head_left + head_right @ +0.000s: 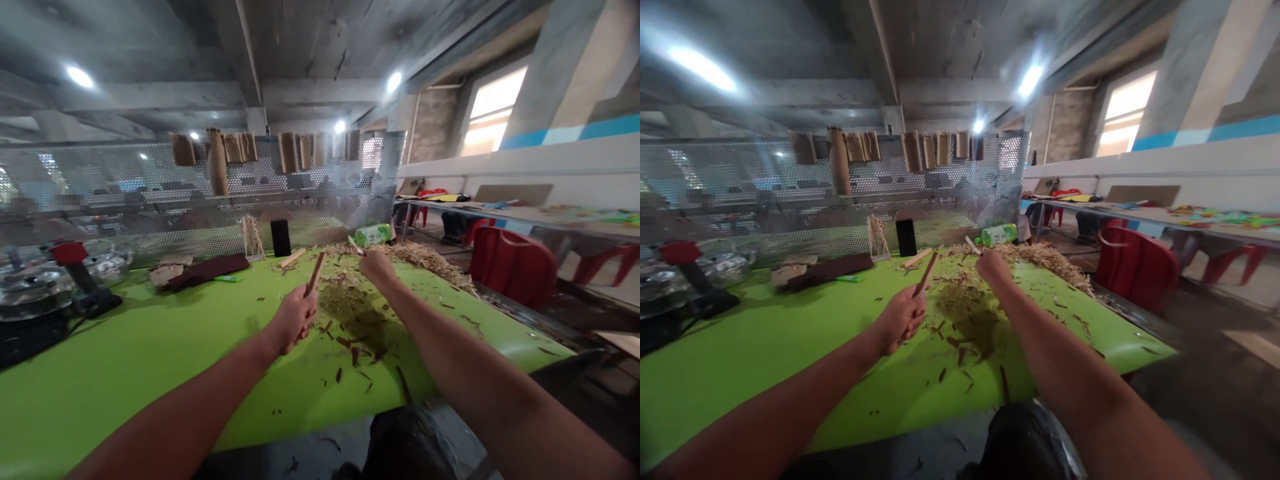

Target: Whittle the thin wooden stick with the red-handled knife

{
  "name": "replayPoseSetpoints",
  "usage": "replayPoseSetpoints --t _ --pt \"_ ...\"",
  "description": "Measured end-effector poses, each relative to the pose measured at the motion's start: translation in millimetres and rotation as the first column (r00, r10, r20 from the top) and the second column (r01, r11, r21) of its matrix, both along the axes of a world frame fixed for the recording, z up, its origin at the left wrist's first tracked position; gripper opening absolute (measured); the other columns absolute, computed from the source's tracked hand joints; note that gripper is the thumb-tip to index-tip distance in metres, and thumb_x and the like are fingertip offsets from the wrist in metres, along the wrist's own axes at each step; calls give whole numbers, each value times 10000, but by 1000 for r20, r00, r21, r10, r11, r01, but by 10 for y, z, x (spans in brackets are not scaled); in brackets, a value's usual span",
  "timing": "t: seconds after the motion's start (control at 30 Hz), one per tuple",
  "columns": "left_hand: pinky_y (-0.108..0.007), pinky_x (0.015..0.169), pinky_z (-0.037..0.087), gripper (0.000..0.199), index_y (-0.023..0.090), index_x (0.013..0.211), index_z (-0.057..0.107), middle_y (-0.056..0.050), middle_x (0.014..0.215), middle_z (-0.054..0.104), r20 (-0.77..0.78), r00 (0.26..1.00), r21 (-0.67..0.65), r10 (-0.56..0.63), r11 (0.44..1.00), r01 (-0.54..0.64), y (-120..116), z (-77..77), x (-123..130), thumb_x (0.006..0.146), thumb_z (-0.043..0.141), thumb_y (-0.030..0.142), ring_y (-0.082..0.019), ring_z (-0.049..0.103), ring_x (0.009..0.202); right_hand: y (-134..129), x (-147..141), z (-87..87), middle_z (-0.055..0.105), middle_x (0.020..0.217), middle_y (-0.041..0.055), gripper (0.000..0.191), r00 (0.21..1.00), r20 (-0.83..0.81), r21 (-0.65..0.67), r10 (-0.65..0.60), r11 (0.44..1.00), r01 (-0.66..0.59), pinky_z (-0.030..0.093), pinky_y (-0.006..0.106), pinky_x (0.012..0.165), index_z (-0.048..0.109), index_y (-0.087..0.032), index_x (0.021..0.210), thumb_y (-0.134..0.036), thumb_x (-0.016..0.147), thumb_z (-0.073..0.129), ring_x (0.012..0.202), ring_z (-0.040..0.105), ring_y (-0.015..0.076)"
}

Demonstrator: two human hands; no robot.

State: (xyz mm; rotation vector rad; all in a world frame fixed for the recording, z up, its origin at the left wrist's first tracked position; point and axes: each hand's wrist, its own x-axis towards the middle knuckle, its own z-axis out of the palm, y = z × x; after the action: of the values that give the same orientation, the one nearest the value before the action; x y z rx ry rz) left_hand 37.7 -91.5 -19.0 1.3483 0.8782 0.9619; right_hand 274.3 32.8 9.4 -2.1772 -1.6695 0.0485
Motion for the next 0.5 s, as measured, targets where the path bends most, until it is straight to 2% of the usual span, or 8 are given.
replayPoseSetpoints --t 0.13,0.23,0.4,0.5 --pt "-144 309 229 213 203 1046 474 90 621 400 49 996 -31 74 997 -72 248 -52 -82 905 525 354 -36 276 372 -218 -593 -98 738 999 145 363 968 52 83 246 965 -250 455 259 699 730 -199 1087 -293 895 436 895 689 242" --pt "-143 300 202 172 213 913 443 97 606 392 52 992 -5 115 993 -115 269 -46 -61 885 544 348 -29 259 354 -380 -881 -148 747 963 125 335 911 154 58 382 917 -394 456 262 735 750 -219 1019 -286 875 455 876 687 227" --pt "-147 301 196 210 221 822 395 102 588 374 4 988 46 154 987 -154 205 -6 -14 876 546 357 -28 251 345 -442 -889 -151 744 993 133 355 883 246 -6 400 911 -412 471 266 756 750 -211 1033 -273 894 429 895 690 221" --pt "-153 306 198 154 217 865 430 97 595 374 -33 989 42 141 989 -140 200 26 -16 886 529 333 -32 256 353 -396 -854 -159 742 973 147 357 883 278 12 379 918 -397 479 276 748 747 -194 1021 -282 904 421 883 694 231"
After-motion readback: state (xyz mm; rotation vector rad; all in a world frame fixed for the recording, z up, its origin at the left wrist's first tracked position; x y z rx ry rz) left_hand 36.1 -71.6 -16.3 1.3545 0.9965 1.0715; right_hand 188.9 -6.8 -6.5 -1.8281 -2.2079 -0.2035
